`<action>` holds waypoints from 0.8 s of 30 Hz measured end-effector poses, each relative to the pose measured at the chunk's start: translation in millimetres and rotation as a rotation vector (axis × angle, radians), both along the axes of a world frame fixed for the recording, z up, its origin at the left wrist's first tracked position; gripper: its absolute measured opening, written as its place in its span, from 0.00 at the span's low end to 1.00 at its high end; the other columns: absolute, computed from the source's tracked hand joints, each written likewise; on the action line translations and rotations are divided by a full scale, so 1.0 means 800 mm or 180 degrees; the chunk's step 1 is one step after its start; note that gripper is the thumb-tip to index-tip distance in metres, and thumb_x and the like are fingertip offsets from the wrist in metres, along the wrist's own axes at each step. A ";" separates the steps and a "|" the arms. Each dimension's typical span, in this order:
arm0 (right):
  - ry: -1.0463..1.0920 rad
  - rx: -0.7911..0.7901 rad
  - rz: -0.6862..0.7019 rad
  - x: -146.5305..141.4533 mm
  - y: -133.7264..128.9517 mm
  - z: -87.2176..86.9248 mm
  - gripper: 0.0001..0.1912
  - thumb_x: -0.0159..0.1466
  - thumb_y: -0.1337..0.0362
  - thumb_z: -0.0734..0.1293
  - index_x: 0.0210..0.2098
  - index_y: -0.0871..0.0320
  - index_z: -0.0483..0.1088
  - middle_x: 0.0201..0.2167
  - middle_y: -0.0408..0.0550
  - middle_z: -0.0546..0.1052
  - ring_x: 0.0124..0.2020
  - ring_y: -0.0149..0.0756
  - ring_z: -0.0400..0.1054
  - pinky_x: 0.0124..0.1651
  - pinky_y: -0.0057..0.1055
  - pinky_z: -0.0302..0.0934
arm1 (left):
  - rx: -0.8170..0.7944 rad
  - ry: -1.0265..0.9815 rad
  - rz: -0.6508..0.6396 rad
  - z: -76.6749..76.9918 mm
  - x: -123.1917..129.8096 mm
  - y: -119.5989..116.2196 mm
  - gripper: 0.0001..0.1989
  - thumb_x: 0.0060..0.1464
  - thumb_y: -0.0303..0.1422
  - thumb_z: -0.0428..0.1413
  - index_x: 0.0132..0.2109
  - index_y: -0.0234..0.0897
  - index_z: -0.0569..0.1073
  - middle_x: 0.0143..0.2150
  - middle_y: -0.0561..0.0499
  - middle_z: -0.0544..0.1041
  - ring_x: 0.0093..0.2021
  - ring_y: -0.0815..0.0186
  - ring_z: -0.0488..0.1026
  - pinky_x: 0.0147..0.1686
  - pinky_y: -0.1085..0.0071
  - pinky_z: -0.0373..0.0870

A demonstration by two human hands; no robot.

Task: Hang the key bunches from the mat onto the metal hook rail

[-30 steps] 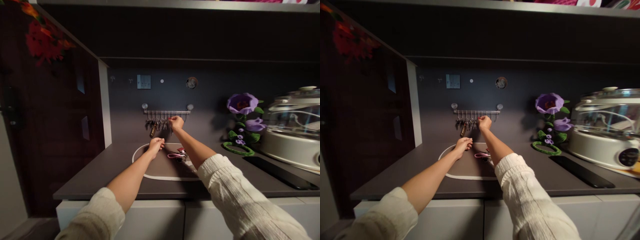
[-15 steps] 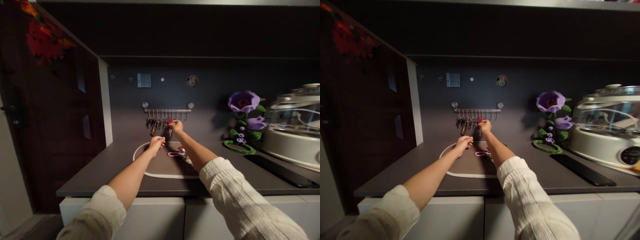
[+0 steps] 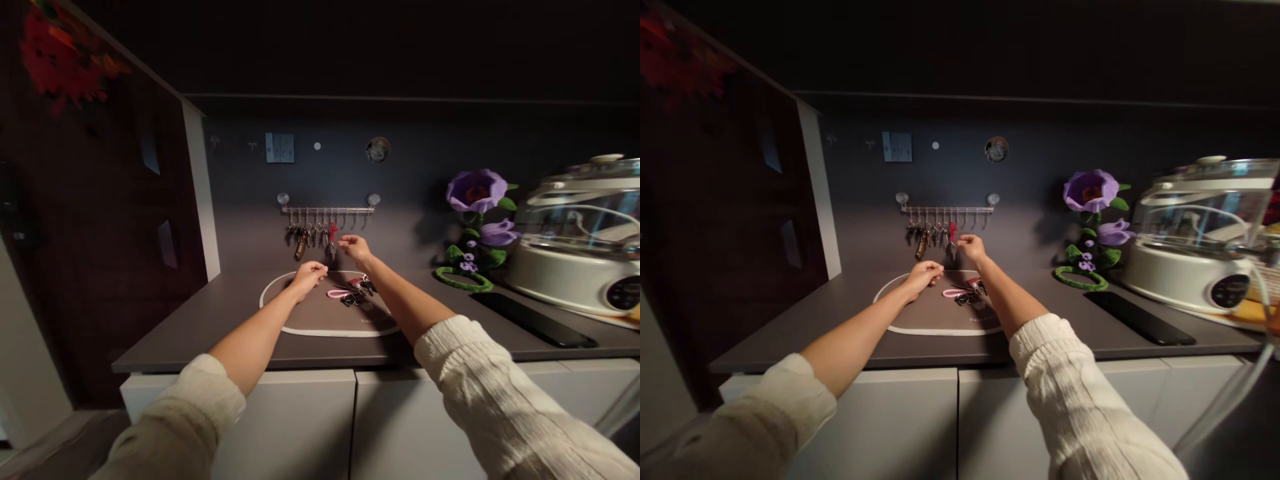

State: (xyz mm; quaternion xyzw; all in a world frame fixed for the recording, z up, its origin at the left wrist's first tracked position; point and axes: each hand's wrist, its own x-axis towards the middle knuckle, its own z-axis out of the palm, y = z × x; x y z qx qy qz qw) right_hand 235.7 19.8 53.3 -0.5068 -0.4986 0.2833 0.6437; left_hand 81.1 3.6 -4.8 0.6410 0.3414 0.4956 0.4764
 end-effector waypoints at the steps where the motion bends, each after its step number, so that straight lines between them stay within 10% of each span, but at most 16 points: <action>1: -0.0020 -0.0015 -0.0005 0.002 -0.003 -0.001 0.09 0.50 0.73 0.65 0.32 0.61 0.66 0.28 0.45 0.74 0.25 0.24 0.65 0.32 0.23 0.60 | 0.0043 0.0036 -0.0023 -0.001 0.000 -0.001 0.08 0.42 0.33 0.57 0.29 0.32 0.70 0.26 0.51 0.72 0.23 0.75 0.65 0.21 0.78 0.59; 24: -0.0113 -0.0090 0.0609 0.040 -0.101 -0.050 0.06 0.52 0.70 0.65 0.31 0.61 0.67 0.23 0.43 0.73 0.21 0.24 0.63 0.28 0.24 0.59 | 0.0827 0.0778 -0.0241 -0.001 0.021 -0.035 0.06 0.42 0.31 0.56 0.29 0.31 0.73 0.23 0.53 0.71 0.25 0.73 0.64 0.28 0.75 0.60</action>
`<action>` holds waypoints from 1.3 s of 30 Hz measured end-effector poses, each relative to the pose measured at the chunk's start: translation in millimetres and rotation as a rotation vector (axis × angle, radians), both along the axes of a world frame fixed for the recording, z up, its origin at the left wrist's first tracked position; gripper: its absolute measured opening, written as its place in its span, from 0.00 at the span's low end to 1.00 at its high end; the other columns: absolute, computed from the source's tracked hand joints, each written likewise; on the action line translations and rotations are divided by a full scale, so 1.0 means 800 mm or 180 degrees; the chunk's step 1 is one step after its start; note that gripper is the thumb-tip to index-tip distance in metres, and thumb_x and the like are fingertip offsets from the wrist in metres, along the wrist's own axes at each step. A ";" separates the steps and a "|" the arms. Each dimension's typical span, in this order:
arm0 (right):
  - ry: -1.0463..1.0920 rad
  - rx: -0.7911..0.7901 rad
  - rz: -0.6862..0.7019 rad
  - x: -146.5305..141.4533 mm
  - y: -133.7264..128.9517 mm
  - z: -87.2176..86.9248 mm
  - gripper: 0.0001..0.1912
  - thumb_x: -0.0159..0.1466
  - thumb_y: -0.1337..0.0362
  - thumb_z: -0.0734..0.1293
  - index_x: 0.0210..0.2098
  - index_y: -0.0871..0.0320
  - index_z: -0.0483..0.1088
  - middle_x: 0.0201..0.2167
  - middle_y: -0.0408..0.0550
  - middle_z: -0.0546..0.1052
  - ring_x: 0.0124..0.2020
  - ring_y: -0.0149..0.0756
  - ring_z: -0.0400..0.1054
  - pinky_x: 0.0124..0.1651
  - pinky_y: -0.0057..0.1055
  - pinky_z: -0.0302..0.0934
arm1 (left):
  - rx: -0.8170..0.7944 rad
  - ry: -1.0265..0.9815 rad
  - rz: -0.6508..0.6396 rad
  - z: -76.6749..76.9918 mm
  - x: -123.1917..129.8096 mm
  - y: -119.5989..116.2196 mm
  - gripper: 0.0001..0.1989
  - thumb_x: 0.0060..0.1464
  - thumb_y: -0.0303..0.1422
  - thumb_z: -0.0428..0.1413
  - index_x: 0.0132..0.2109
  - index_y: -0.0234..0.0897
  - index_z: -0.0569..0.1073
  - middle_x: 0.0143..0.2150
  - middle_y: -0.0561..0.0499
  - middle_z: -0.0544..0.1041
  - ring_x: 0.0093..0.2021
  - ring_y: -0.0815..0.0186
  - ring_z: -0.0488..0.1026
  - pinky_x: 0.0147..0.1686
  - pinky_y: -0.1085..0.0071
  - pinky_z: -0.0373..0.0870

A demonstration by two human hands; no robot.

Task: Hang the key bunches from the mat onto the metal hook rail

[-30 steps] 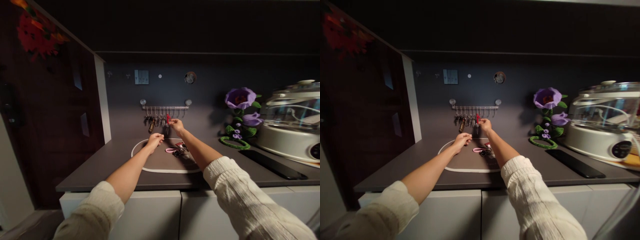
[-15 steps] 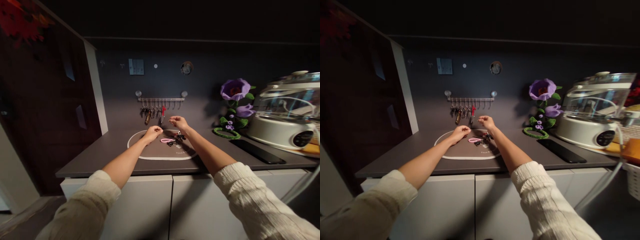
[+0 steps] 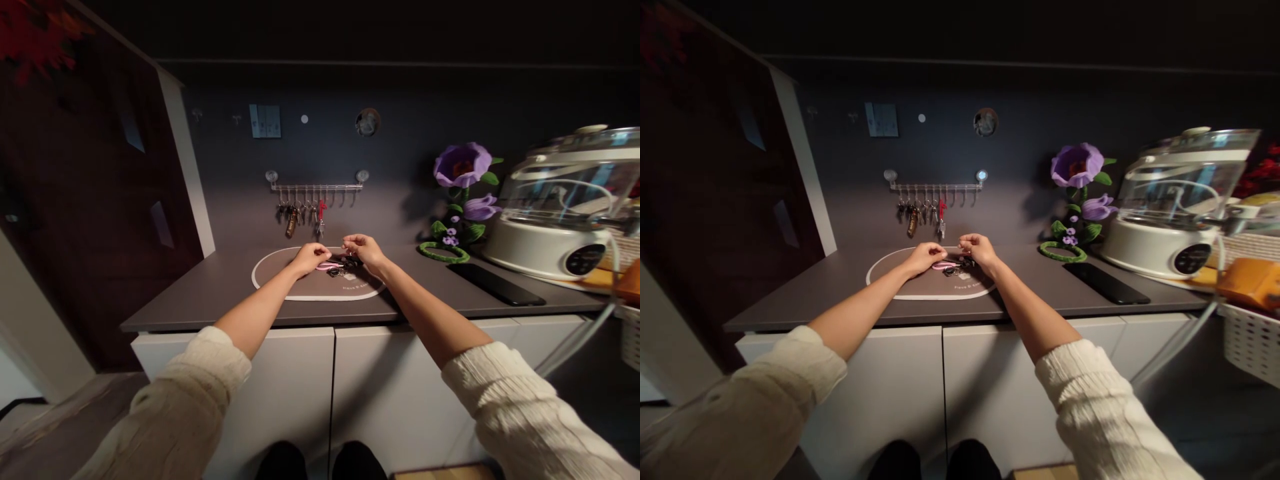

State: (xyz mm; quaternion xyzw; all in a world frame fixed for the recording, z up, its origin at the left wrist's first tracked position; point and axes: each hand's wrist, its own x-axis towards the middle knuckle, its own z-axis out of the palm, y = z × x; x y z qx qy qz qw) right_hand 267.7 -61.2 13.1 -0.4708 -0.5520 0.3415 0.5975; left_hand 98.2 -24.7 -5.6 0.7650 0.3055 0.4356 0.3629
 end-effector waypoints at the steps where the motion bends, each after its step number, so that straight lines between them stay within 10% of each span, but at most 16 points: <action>1: -0.0015 0.0019 -0.0014 0.002 -0.003 -0.002 0.06 0.52 0.70 0.65 0.31 0.61 0.67 0.23 0.43 0.73 0.21 0.24 0.63 0.29 0.24 0.59 | 0.0010 0.0017 -0.0007 0.000 0.001 -0.001 0.06 0.42 0.31 0.56 0.29 0.31 0.73 0.23 0.53 0.71 0.25 0.73 0.64 0.28 0.75 0.60; 39: -0.0927 0.0230 -0.1205 0.034 0.007 -0.020 0.07 0.56 0.66 0.61 0.31 0.61 0.68 0.25 0.46 0.74 0.20 0.25 0.63 0.31 0.25 0.60 | 0.0664 0.1049 0.0124 -0.006 0.003 -0.013 0.07 0.45 0.32 0.53 0.28 0.31 0.72 0.27 0.52 0.72 0.28 0.70 0.65 0.31 0.74 0.59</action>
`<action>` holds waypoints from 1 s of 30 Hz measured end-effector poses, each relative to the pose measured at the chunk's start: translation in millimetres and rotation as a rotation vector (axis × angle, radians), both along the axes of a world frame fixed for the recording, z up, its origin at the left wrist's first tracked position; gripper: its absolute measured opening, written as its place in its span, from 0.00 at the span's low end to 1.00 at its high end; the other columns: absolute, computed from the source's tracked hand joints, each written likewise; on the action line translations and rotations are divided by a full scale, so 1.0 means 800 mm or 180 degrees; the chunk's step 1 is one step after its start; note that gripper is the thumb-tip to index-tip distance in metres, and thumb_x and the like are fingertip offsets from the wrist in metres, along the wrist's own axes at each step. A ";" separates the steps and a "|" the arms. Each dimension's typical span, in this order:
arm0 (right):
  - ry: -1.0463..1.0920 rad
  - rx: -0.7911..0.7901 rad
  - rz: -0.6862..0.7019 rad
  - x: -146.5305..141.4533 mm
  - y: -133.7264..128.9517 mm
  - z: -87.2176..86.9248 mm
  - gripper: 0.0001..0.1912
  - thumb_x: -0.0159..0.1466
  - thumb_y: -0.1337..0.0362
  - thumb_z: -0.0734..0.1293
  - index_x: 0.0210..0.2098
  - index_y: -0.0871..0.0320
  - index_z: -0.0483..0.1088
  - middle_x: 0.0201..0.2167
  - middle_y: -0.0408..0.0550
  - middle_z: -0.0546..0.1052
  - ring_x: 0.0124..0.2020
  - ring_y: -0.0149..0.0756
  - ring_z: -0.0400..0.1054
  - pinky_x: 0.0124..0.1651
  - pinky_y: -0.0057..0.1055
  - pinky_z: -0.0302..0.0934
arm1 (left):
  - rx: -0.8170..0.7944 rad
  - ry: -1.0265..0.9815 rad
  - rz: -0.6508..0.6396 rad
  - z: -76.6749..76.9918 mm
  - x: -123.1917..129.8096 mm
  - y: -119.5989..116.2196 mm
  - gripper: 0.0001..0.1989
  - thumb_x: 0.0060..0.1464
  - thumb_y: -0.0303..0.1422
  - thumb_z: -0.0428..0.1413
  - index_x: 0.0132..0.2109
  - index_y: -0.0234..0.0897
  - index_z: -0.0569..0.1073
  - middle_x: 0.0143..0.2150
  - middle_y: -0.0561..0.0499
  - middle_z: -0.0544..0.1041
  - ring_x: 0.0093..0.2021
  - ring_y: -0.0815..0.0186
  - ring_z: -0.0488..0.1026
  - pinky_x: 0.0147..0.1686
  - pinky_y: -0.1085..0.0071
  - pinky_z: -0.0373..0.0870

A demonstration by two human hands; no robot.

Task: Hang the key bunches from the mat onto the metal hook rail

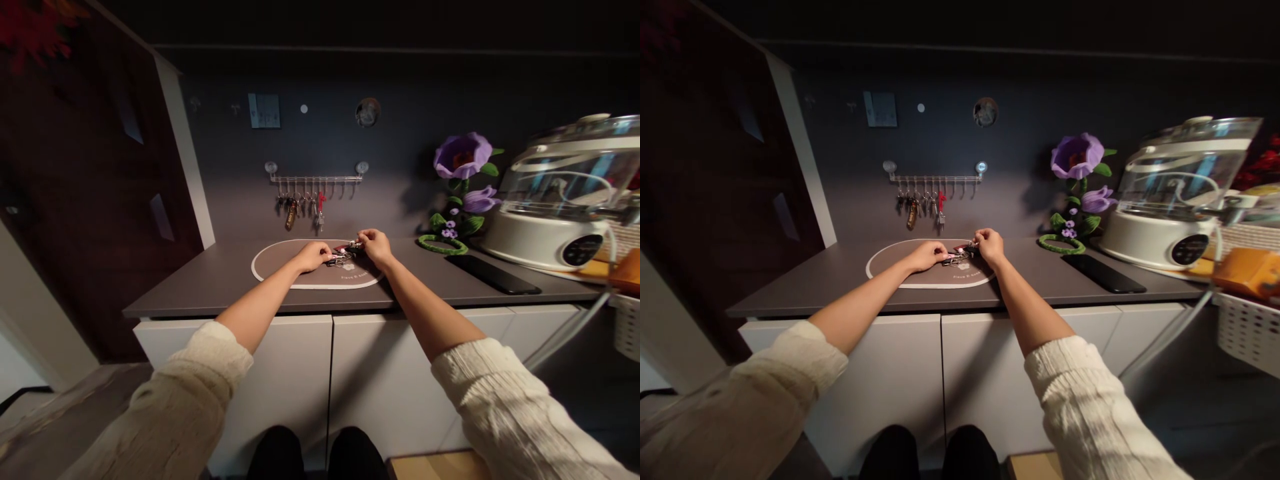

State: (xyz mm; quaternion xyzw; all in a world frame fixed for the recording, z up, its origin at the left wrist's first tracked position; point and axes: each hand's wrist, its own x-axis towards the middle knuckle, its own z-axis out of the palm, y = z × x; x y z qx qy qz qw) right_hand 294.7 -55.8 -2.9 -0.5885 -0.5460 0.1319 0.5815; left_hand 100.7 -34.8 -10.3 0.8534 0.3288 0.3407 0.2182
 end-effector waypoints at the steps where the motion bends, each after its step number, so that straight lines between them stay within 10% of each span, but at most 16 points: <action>1: -0.0011 -0.0004 -0.0010 0.000 0.000 0.000 0.07 0.56 0.66 0.61 0.31 0.61 0.68 0.25 0.46 0.74 0.20 0.25 0.63 0.31 0.25 0.60 | 0.0017 0.0004 0.0030 -0.001 0.000 0.001 0.06 0.45 0.31 0.53 0.28 0.31 0.72 0.27 0.52 0.72 0.29 0.70 0.65 0.31 0.74 0.60; 19: -0.0538 -0.0138 0.0125 -0.005 -0.001 -0.001 0.07 0.55 0.66 0.60 0.31 0.60 0.69 0.26 0.46 0.75 0.23 0.26 0.65 0.33 0.24 0.58 | 0.0110 -0.0281 0.0311 -0.003 -0.003 0.021 0.05 0.48 0.28 0.51 0.29 0.33 0.70 0.27 0.52 0.72 0.29 0.70 0.66 0.33 0.73 0.62; 30: -0.2413 -0.0632 0.0362 -0.024 -0.035 0.014 0.13 0.47 0.75 0.61 0.30 0.59 0.72 0.32 0.46 0.75 0.34 0.31 0.66 0.37 0.22 0.56 | -0.0088 -0.0583 0.0674 0.006 -0.007 0.012 0.04 0.47 0.26 0.52 0.27 0.33 0.70 0.24 0.53 0.71 0.25 0.71 0.66 0.31 0.74 0.62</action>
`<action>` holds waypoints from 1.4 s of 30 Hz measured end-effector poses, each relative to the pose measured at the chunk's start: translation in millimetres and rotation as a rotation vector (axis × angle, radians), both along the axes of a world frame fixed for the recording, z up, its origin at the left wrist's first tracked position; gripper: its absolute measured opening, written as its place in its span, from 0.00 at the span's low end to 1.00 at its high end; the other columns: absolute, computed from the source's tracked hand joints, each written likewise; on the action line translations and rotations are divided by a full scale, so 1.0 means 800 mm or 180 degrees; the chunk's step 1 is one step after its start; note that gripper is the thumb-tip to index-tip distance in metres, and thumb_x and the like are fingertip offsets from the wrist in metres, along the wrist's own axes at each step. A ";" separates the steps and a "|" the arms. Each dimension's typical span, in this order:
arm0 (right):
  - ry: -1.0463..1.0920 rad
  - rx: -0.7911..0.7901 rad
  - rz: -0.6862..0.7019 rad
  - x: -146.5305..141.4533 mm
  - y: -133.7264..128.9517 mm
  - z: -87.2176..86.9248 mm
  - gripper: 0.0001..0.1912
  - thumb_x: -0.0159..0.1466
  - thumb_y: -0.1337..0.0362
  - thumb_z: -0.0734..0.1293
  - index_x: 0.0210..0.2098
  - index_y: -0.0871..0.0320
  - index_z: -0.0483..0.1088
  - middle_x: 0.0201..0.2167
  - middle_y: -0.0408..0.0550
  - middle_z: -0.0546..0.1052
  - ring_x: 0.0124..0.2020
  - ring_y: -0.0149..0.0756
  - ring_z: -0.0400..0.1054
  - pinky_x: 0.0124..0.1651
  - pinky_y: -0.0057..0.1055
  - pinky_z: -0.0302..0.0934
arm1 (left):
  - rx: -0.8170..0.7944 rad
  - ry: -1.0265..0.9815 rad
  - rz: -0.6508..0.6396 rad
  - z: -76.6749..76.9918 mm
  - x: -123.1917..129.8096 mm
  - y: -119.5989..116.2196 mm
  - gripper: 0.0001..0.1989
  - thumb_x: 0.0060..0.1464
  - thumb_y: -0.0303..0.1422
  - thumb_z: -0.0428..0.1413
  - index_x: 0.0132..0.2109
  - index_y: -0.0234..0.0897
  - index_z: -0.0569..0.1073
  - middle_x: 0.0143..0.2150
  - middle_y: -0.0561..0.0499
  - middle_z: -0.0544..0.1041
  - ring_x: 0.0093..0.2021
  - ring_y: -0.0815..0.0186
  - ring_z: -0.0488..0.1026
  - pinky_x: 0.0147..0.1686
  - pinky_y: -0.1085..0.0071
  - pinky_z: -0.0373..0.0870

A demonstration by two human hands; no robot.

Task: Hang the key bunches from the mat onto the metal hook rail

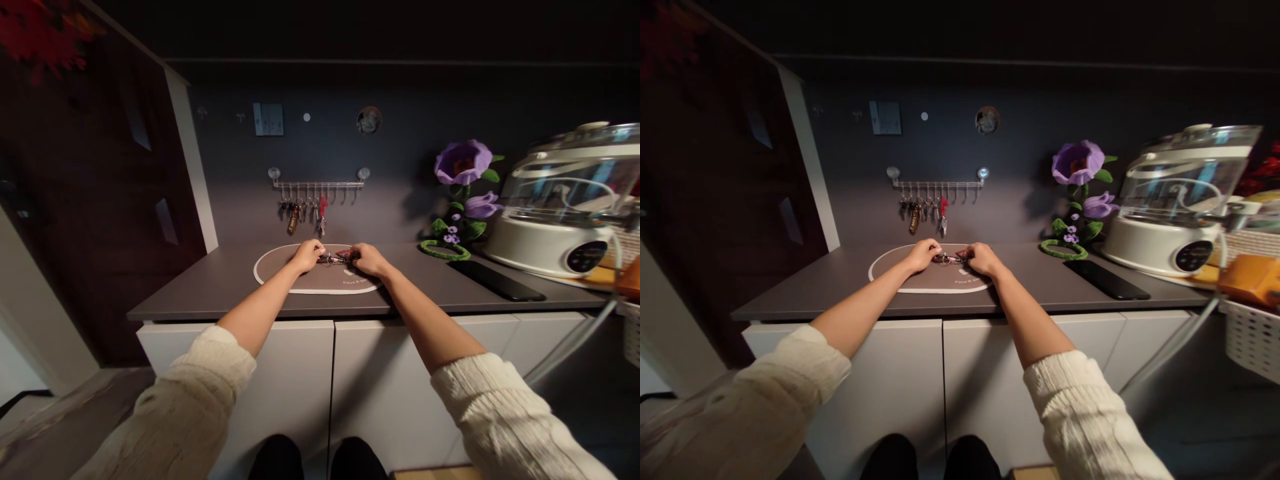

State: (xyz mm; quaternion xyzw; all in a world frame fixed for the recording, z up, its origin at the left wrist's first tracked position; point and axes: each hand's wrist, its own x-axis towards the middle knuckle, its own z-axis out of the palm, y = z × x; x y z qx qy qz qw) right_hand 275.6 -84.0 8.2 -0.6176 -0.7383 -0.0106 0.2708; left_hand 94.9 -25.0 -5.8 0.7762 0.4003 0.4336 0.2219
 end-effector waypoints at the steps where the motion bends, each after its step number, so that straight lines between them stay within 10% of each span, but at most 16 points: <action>1: -0.0201 0.0056 0.0046 0.001 0.001 -0.001 0.13 0.47 0.75 0.61 0.30 0.59 0.73 0.34 0.47 0.75 0.35 0.31 0.66 0.38 0.22 0.56 | -0.0039 -0.0035 -0.0001 0.000 0.000 0.000 0.04 0.47 0.26 0.52 0.27 0.33 0.70 0.24 0.54 0.71 0.25 0.71 0.66 0.31 0.74 0.62; 8: -0.0754 0.0270 0.0142 0.009 0.013 -0.007 0.13 0.51 0.73 0.61 0.32 0.58 0.74 0.34 0.49 0.75 0.37 0.33 0.66 0.42 0.24 0.55 | -0.0275 -0.0254 -0.0040 0.000 -0.001 0.004 0.04 0.49 0.26 0.51 0.29 0.33 0.69 0.23 0.54 0.70 0.24 0.72 0.66 0.30 0.74 0.63; 26: 0.0487 0.0533 0.0104 0.008 0.007 -0.002 0.05 0.55 0.66 0.64 0.28 0.58 0.72 0.29 0.47 0.76 0.30 0.33 0.67 0.35 0.25 0.55 | -0.0797 -0.1277 0.0027 -0.001 -0.003 0.016 0.04 0.49 0.30 0.52 0.31 0.32 0.69 0.24 0.54 0.69 0.25 0.73 0.64 0.31 0.74 0.61; 42: 0.2810 0.0031 0.0915 0.001 0.022 0.000 0.18 0.47 0.51 0.67 0.22 0.61 0.65 0.16 0.39 0.68 0.18 0.23 0.57 0.24 0.22 0.52 | -0.1098 -0.1795 0.0071 0.011 -0.005 0.011 0.07 0.50 0.33 0.51 0.30 0.32 0.68 0.22 0.54 0.68 0.23 0.75 0.63 0.23 0.78 0.60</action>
